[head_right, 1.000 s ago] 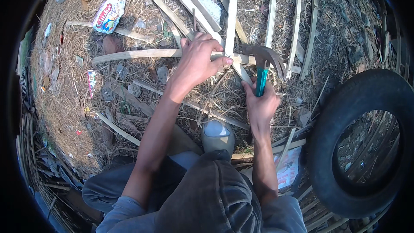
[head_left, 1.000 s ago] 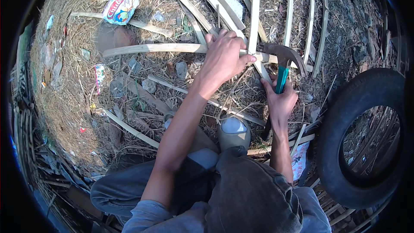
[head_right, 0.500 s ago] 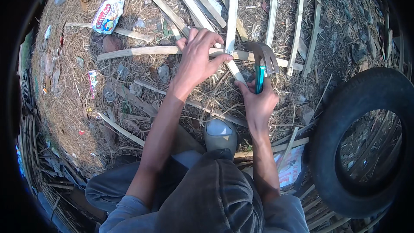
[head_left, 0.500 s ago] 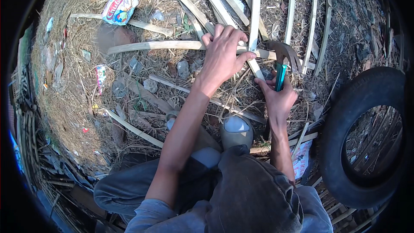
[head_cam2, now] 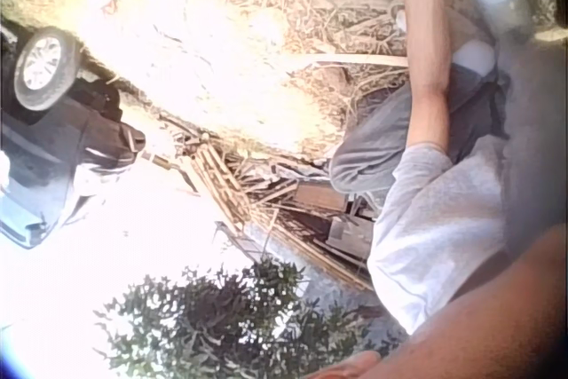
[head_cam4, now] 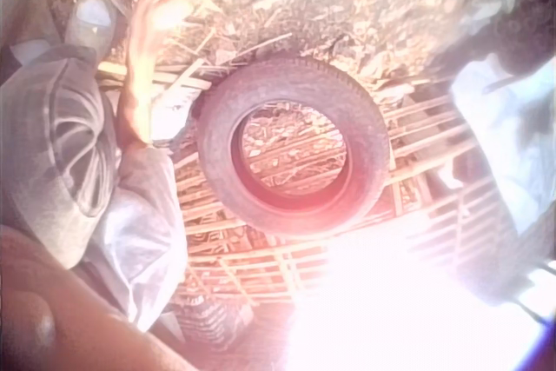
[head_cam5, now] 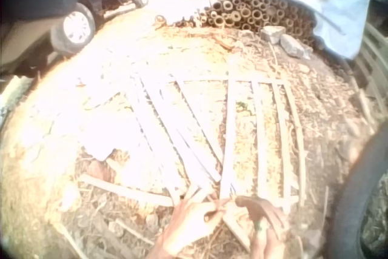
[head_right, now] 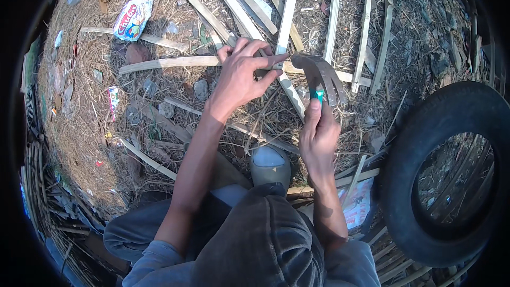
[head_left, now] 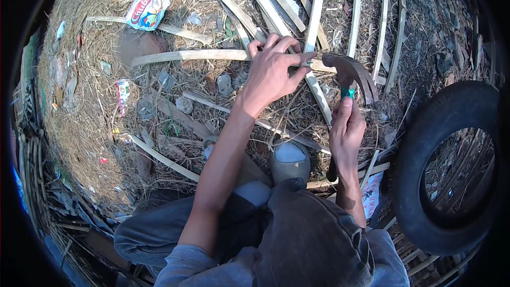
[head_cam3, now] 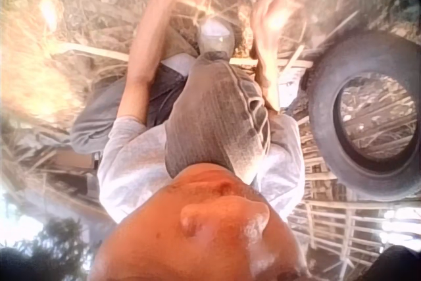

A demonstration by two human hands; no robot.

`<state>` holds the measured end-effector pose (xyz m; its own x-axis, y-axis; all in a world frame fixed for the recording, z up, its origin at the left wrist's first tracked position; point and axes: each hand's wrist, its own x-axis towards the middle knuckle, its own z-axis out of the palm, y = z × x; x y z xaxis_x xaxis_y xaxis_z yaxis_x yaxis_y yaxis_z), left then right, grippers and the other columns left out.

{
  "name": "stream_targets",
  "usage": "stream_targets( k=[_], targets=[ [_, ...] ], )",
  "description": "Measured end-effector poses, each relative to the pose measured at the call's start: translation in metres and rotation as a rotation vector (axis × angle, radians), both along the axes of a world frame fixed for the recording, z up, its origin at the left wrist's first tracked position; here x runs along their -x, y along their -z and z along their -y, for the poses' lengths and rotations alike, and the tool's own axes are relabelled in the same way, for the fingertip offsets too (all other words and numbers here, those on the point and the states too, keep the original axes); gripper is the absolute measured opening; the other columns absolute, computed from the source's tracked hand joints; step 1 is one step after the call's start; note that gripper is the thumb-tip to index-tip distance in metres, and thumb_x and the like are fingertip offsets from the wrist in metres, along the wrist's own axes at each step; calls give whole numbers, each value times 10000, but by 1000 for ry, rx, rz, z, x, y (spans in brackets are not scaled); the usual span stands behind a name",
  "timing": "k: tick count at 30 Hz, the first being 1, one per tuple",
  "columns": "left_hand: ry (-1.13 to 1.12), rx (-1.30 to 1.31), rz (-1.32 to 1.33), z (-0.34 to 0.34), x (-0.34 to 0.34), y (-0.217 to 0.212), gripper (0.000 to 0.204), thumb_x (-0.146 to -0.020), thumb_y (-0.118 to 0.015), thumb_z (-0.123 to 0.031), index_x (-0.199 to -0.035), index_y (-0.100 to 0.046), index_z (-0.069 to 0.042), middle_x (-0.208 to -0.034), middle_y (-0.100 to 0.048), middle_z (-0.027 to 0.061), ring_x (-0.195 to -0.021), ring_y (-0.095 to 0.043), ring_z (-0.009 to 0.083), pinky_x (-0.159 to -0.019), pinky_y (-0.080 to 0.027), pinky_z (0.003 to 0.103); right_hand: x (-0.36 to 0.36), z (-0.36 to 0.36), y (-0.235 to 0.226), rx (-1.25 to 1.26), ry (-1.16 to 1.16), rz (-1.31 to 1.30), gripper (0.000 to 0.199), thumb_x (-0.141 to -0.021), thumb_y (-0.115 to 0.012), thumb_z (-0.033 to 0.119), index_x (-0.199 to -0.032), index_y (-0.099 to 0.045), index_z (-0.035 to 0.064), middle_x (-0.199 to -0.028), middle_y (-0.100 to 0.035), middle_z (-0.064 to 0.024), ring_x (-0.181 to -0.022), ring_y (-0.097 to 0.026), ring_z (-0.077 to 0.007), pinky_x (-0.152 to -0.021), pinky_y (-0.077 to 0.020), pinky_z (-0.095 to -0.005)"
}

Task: The person assembles a bamboo lattice by hand, using a hammer to drive small nails into the overlapping joints of thin bamboo strips.

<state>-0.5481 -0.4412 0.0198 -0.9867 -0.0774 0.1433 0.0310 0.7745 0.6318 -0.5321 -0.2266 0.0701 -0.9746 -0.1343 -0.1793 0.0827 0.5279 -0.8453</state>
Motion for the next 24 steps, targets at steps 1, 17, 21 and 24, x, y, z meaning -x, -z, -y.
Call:
stream_targets(
  k=[1, 17, 21, 24],
  targets=[
    [13, 37, -11, 1, 0, 0, 297, -847, -830, -339, -1144, -832, -326, -1142, -673, -44, -1148, -558, 213, -991, -295, 500, -4, 1, 2, 18, -38, -4, 403, -1139, -502, 292, -953, -618, -47, -589, -493, -64, -514, -442, -118, -478, -336, -361],
    [-30, 78, 75, 5, 0, -3, 300, -789, -863, -454, -1069, -859, -348, -1230, -644, -27, -1298, -465, 260, -1092, -239, 514, 3, 6, -12, -182, -167, -45, 520, -1171, -336, 404, -885, -530, 15, -634, -447, 9, -548, -414, -63, -491, -308, -272],
    [-53, 23, 54, 2, -4, -1, 296, -785, -866, -455, -1063, -860, -352, -1247, -631, -16, -1319, -448, 274, -1099, -239, 513, -7, 3, -17, -132, -116, -52, 512, -1171, -342, 386, -902, -538, -2, -623, -478, -38, -524, -440, -107, -489, -335, -313],
    [-103, 46, -17, 0, -1, -1, 304, -750, -887, -427, -1037, -866, -329, -1225, -606, -4, -1282, -458, 308, -1075, -260, 540, 6, -3, -10, -288, -256, -59, 505, -1171, -366, 354, -916, -546, -43, -624, -528, -140, -490, -476, -219, -504, -371, -397]
  ],
)
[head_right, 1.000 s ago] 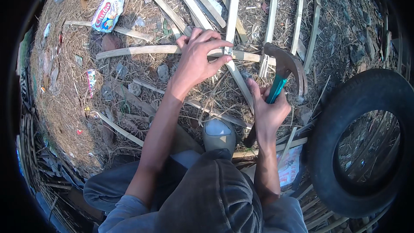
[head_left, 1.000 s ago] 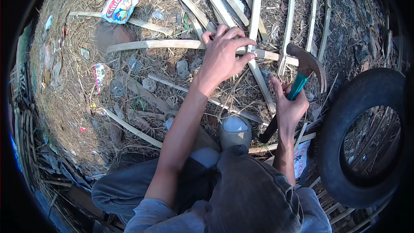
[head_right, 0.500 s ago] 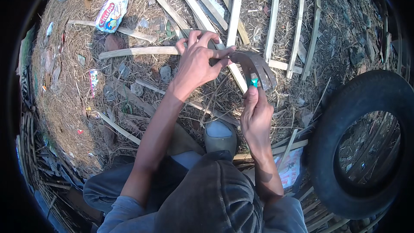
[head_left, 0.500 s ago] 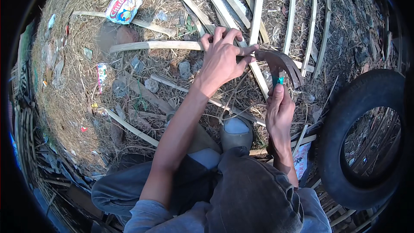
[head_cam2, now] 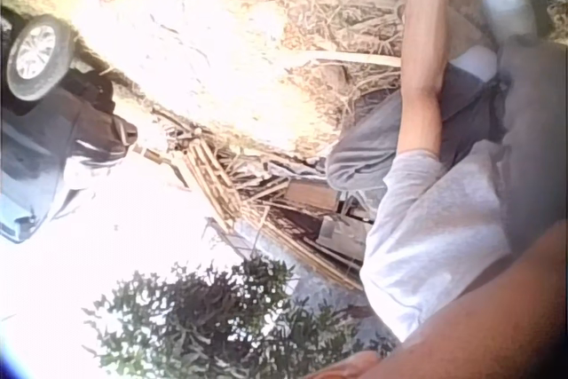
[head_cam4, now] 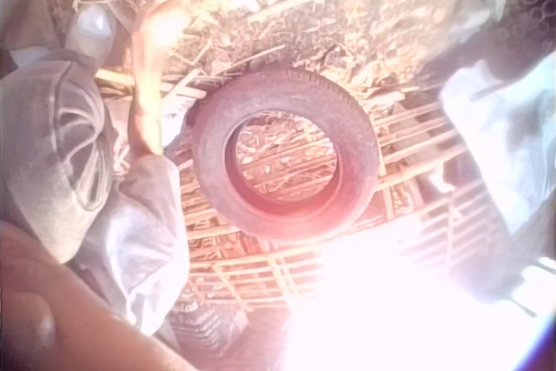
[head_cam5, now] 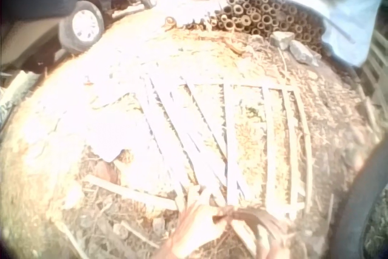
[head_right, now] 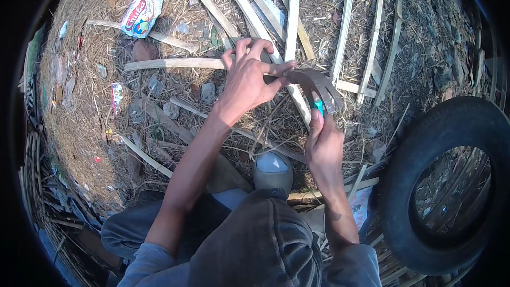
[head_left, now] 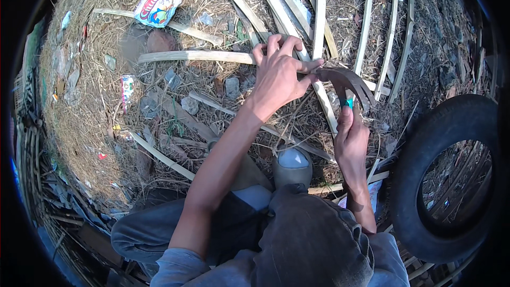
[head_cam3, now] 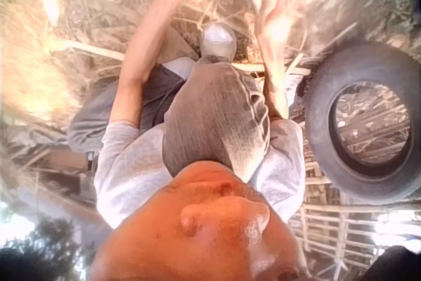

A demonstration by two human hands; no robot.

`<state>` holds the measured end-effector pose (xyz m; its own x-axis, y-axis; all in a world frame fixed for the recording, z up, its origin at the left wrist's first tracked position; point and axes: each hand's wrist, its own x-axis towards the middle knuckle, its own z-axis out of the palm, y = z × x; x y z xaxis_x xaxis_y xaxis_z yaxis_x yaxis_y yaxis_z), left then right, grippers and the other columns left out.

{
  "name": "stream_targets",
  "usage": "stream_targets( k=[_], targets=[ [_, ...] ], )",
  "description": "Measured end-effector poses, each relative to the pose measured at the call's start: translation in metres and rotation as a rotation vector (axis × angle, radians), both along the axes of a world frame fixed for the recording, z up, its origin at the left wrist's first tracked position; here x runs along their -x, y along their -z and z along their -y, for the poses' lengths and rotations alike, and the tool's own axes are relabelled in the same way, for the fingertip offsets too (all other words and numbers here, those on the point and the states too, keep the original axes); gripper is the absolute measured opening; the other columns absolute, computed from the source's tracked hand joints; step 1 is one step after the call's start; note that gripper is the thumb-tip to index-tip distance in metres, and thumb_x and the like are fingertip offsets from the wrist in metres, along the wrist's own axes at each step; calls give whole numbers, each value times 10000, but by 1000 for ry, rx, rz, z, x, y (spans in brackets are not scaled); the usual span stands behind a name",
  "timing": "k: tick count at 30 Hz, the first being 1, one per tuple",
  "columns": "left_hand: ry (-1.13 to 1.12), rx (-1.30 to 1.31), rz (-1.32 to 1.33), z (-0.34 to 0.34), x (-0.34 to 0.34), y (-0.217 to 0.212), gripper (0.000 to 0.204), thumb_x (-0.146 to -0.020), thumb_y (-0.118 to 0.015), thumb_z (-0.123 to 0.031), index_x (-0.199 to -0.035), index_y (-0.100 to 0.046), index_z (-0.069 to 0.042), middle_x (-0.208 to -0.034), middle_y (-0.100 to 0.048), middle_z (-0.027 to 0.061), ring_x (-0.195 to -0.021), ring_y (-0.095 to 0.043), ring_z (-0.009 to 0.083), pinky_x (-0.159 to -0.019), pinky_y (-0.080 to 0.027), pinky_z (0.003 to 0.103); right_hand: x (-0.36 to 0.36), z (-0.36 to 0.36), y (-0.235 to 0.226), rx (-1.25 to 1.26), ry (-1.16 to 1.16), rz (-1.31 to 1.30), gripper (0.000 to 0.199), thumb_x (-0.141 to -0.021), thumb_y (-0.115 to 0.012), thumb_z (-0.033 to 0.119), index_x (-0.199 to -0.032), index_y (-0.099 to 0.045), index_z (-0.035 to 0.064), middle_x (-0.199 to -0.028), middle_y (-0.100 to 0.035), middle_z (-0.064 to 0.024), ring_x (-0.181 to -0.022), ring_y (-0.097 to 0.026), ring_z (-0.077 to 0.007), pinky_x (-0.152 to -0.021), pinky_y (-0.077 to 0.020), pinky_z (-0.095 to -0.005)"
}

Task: The person assembles a bamboo lattice by hand, using a hammer to drive small nails into the overlapping joints of thin bamboo strips.

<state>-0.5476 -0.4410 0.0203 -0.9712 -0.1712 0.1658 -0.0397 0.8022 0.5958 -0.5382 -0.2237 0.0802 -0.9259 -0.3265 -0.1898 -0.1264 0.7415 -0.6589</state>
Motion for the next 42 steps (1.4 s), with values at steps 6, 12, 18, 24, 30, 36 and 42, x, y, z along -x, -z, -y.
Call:
stream_targets(
  k=[6, 12, 18, 24, 30, 36, 42],
  targets=[
    [-14, -16, 1, 0, -2, 1, 320, -730, -901, -423, -1035, -865, -332, -1221, -612, 11, -1312, -442, 326, -1092, -250, 549, -6, 1, -4, 95, 91, -37, 548, -1167, -341, 420, -904, -546, -14, -588, -491, -68, -506, -470, -158, -499, -355, -363],
    [-6, 20, 1, 5, 1, 1, 318, -758, -887, -457, -1060, -861, -362, -1213, -595, 18, -1251, -453, 280, -1050, -284, 497, 3, 10, -30, 94, 176, -7, 537, -1168, -339, 401, -904, -547, -17, -595, -519, -149, -494, -488, -267, -524, -384, -438],
    [0, -8, 168, 3, 1, -7, 374, -734, -894, -489, -1082, -855, -358, -1095, -575, 24, -1110, -470, 268, -947, -374, 434, 4, 7, -32, -81, 10, -83, 523, -1169, -354, 385, -887, -551, -9, -583, -481, -130, -507, -494, -268, -521, -379, -410],
    [28, 25, 104, 3, 4, -3, 366, -753, -876, -526, -1083, -853, -367, -1078, -576, 31, -1090, -486, 270, -927, -392, 434, 15, 6, -7, -204, -107, -178, 527, -1166, -361, 371, -855, -549, -11, -560, -510, -111, -490, -555, -238, -498, -399, -393],
    [24, 35, 116, 6, 1, 0, 383, -757, -870, -538, -1097, -850, -364, -1034, -578, 47, -1062, -507, 270, -914, -392, 421, 19, 10, -34, 67, 179, -63, 565, -1168, -348, 372, -820, -561, -20, -560, -504, -154, -468, -490, -263, -490, -374, -430],
    [47, 14, 82, 5, 4, 1, 396, -755, -868, -542, -1109, -845, -367, -1037, -616, 42, -1059, -504, 261, -927, -385, 418, 22, -3, -43, 21, 233, 73, 565, -1166, -357, 402, -839, -572, -6, -571, -487, -60, -535, -478, -152, -517, -384, -390],
    [55, 72, 115, 5, 6, 1, 382, -763, -871, -512, -1115, -842, -366, -1015, -622, 39, -1050, -506, 257, -930, -371, 429, 20, 0, -22, -148, -2, -1, 459, -1153, -422, 325, -913, -594, -27, -620, -540, -260, -534, -569, -450, -521, -408, -472]
  ],
)
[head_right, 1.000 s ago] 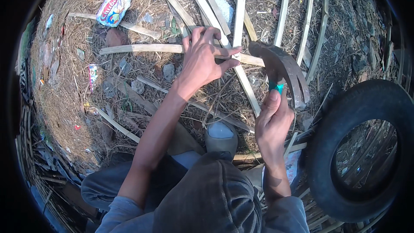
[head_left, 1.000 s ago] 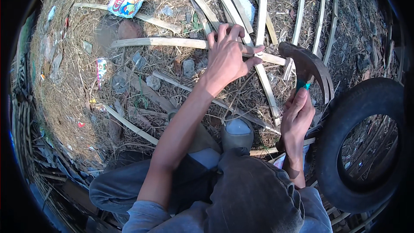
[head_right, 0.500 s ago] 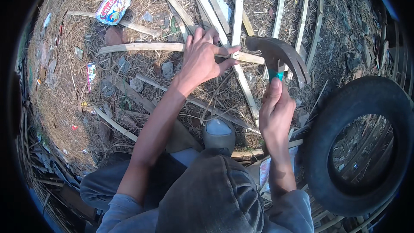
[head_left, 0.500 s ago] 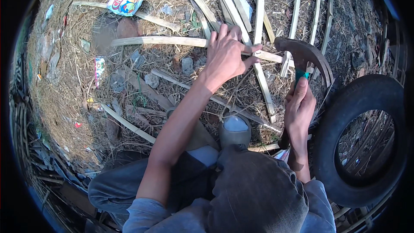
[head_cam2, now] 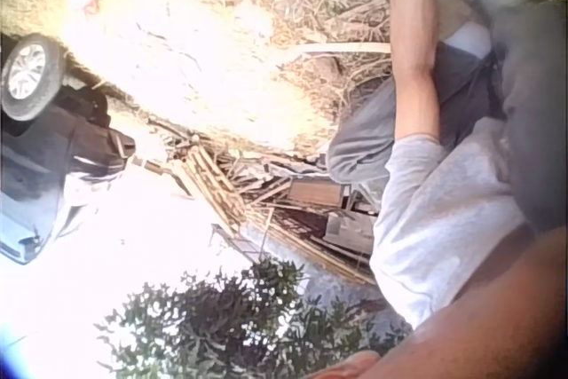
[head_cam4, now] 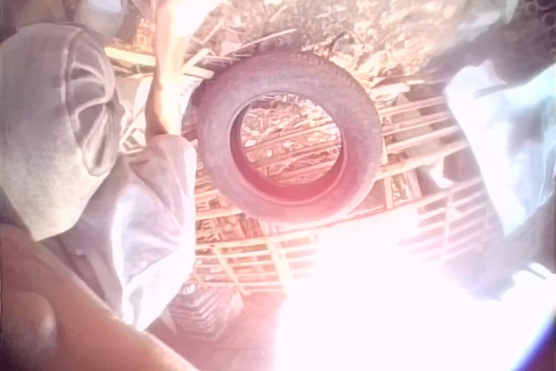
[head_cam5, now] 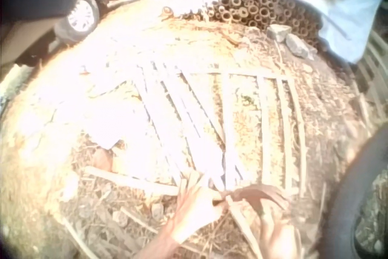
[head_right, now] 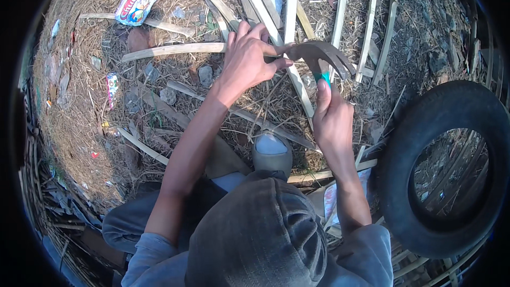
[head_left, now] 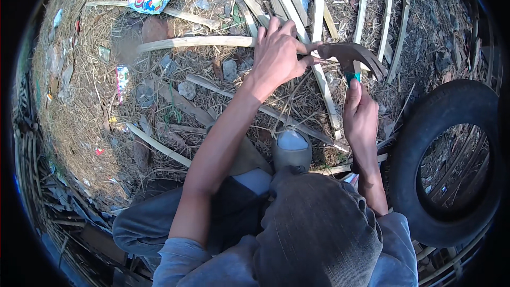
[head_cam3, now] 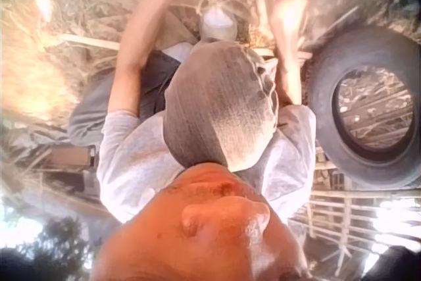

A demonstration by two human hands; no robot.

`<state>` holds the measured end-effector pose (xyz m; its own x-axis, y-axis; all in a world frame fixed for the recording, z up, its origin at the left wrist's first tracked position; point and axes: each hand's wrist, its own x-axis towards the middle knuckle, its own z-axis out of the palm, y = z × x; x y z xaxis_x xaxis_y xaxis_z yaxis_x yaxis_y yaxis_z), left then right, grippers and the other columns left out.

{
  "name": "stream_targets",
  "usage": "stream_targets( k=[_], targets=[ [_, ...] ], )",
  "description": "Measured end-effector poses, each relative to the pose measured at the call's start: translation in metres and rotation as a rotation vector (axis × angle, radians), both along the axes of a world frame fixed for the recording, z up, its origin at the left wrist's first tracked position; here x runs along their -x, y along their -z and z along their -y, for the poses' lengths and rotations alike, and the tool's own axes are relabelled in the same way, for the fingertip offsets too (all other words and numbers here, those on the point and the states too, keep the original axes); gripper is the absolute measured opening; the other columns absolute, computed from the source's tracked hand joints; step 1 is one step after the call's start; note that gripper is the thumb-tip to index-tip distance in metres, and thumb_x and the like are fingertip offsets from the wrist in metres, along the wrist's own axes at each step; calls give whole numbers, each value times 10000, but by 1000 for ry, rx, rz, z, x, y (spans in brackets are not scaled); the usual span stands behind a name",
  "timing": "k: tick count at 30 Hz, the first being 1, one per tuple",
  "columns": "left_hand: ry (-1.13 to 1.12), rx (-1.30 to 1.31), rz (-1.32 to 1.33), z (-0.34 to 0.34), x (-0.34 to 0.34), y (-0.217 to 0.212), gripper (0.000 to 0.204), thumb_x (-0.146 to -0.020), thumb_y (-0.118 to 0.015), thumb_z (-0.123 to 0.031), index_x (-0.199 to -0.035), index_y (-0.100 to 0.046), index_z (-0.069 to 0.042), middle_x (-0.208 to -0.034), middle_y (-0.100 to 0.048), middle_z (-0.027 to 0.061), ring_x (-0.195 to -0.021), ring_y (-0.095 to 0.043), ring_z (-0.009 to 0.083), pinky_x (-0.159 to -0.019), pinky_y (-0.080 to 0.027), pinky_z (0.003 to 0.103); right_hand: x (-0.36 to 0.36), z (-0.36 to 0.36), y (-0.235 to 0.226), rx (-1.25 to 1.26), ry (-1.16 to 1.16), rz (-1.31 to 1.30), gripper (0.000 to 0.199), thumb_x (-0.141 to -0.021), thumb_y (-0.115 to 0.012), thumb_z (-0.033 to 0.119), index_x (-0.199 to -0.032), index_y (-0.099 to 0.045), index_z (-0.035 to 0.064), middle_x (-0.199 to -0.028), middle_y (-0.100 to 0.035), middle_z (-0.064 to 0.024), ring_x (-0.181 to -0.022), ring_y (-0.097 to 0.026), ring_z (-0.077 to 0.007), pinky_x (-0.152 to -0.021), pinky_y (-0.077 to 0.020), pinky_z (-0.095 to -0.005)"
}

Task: The person assembles a bamboo lattice by hand, using a hammer to drive small nails into the overlapping joints of thin bamboo strips.

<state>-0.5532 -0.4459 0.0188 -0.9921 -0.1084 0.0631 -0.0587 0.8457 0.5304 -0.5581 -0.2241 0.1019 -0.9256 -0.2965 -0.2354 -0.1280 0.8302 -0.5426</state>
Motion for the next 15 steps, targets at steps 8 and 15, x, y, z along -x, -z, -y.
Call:
stream_targets(
  k=[8, 15],
  targets=[
    [3, -57, -26, -3, 0, -2, 360, -787, -849, -540, -1120, -835, -404, -976, -609, 21, -1061, -528, 228, -904, -364, 414, 14, 20, -3, 276, 239, 69, 388, -1032, -721, 380, -868, -673, 33, -656, -529, 55, -607, -450, -30, -534, -332, -236],
    [-8, -86, -53, -1, -3, -6, 402, -724, -880, -385, -1123, -838, -377, -954, -582, -7, -1021, -536, 220, -858, -376, 412, 27, 45, 54, 408, 239, 217, 262, -958, -801, 184, -1154, -784, 11, -685, -647, 5, -616, -490, -47, -558, -422, -260]
  ],
)
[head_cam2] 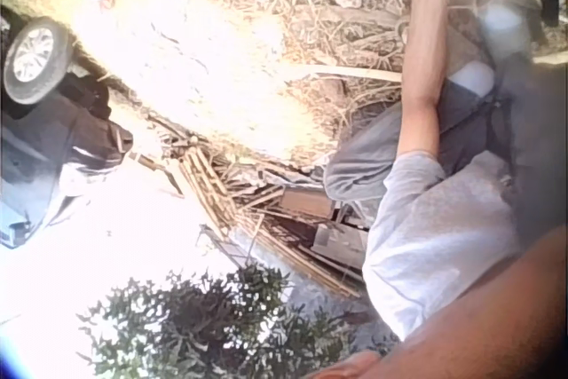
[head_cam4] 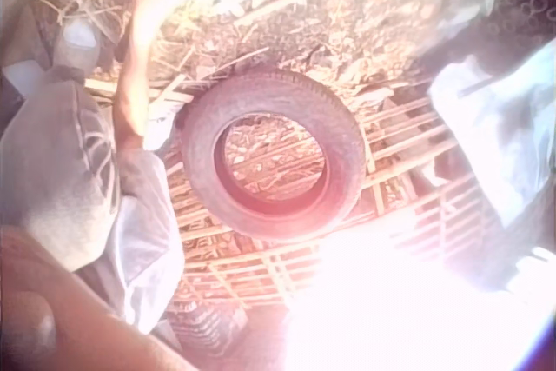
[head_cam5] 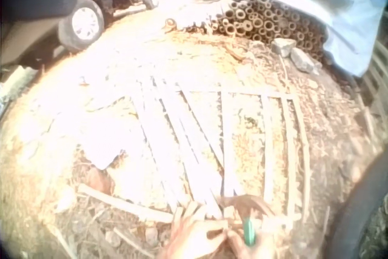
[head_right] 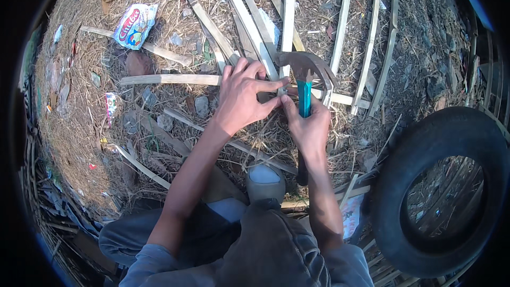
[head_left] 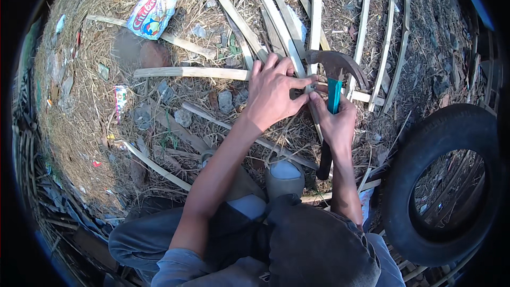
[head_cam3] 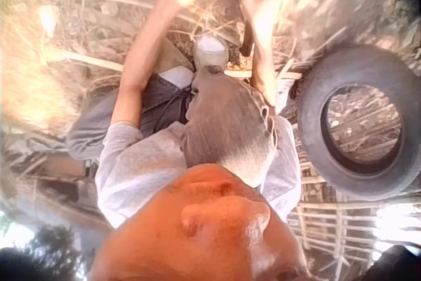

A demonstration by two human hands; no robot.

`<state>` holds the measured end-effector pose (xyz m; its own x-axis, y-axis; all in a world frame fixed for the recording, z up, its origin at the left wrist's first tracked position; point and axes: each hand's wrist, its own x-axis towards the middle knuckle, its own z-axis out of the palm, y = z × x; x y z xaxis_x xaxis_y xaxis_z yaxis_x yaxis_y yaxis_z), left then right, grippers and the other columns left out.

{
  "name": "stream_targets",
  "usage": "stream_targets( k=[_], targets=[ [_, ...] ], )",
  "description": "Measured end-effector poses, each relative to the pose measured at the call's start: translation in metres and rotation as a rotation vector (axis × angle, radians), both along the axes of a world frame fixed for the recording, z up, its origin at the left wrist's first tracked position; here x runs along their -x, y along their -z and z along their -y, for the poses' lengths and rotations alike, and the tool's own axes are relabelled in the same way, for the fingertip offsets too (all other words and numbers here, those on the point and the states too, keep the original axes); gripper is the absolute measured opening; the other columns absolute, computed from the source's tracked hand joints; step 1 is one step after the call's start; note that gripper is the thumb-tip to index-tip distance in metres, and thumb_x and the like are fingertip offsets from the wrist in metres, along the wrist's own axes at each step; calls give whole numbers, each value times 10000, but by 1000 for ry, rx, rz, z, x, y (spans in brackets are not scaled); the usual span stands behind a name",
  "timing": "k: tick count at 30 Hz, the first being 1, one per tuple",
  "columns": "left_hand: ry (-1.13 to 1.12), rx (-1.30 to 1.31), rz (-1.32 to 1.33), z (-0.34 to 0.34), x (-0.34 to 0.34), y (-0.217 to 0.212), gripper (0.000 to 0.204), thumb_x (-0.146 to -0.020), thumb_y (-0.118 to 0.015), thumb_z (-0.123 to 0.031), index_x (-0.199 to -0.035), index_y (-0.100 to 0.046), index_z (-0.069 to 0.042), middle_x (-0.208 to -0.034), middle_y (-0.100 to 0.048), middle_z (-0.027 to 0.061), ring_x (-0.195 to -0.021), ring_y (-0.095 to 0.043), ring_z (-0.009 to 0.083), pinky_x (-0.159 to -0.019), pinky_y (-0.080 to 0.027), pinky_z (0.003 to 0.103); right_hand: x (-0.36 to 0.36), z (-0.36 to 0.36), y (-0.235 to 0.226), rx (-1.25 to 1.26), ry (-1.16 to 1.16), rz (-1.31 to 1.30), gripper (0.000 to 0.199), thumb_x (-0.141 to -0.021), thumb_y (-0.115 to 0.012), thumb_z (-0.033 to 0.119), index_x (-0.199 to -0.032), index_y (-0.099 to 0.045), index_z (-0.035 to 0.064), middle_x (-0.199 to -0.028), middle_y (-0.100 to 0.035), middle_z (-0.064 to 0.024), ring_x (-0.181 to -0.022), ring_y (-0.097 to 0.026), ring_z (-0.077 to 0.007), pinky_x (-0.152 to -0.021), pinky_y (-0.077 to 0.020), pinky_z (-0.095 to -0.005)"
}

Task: The person assembles a bamboo lattice by hand, using a hammer to drive small nails into the overlapping joints of thin bamboo strips.

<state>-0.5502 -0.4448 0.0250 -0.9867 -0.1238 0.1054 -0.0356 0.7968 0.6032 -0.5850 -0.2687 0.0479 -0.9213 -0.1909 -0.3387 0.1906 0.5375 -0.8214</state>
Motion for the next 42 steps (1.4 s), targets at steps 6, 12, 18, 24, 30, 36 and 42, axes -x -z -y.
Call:
stream_targets(
  k=[6, 12, 18, 24, 30, 36, 42],
  targets=[
    [-6, -10, 4, 1, -3, 6, 413, -719, -885, -368, -1129, -838, -351, -955, -587, -19, -1007, -546, 215, -834, -384, 418, 8, 10, -10, 18, 29, 21, 224, -978, -777, 171, -1092, -784, -22, -771, -744, -49, -680, -612, -57, -606, -497, -252],
    [-15, -12, -21, -1, 0, 8, 391, -729, -882, -372, -1117, -841, -349, -957, -598, -22, -1010, -553, 205, -827, -384, 405, 15, 12, -11, 8, 41, 90, 264, -975, -790, 225, -1072, -786, -20, -774, -753, -57, -677, -646, -72, -608, -517, -254],
    [-25, -33, -27, -2, 0, 12, 361, -739, -884, -384, -1097, -846, -357, -941, -602, -33, -1007, -554, 196, -827, -378, 397, 16, 7, -2, 6, 60, 92, 214, -972, -791, 192, -1050, -789, -7, -858, -786, -89, -786, -697, -101, -722, -556, -284],
    [-43, -27, 4, -3, 0, 11, 337, -757, -879, -384, -1092, -843, -380, -934, -597, -32, -1009, -551, 199, -842, -375, 405, 16, 6, -2, -7, 67, 146, 202, -972, -790, 191, -1037, -789, -1, -875, -789, -88, -784, -700, -106, -721, -557, -285],
    [-37, -24, 21, -2, 1, 8, 305, -779, -869, -375, -1083, -843, -386, -930, -595, -28, -1012, -547, 204, -838, -374, 409, 14, 5, 1, -64, 1, 50, 224, -960, -805, 204, -1022, -786, -10, -808, -758, -51, -735, -651, -80, -675, -530, -278],
    [-50, -27, 29, -5, -1, 13, 252, -803, -855, -403, -1051, -848, -361, -1008, -636, -32, -1087, -550, 200, -890, -361, 432, 15, 6, 7, 8, -19, 19, 259, -978, -791, 243, -1025, -788, -11, -747, -713, -13, -681, -598, -65, -633, -496, -268],
    [-106, -141, -108, -15, -7, 22, 252, -778, -885, -396, -1023, -861, -344, -1089, -643, -81, -1140, -535, 199, -938, -285, 451, 0, -10, -12, 290, 242, 297, 459, -1087, -567, 511, -902, -572, 91, -593, -396, 90, -464, -330, -23, -431, -231, -227]
  ],
)
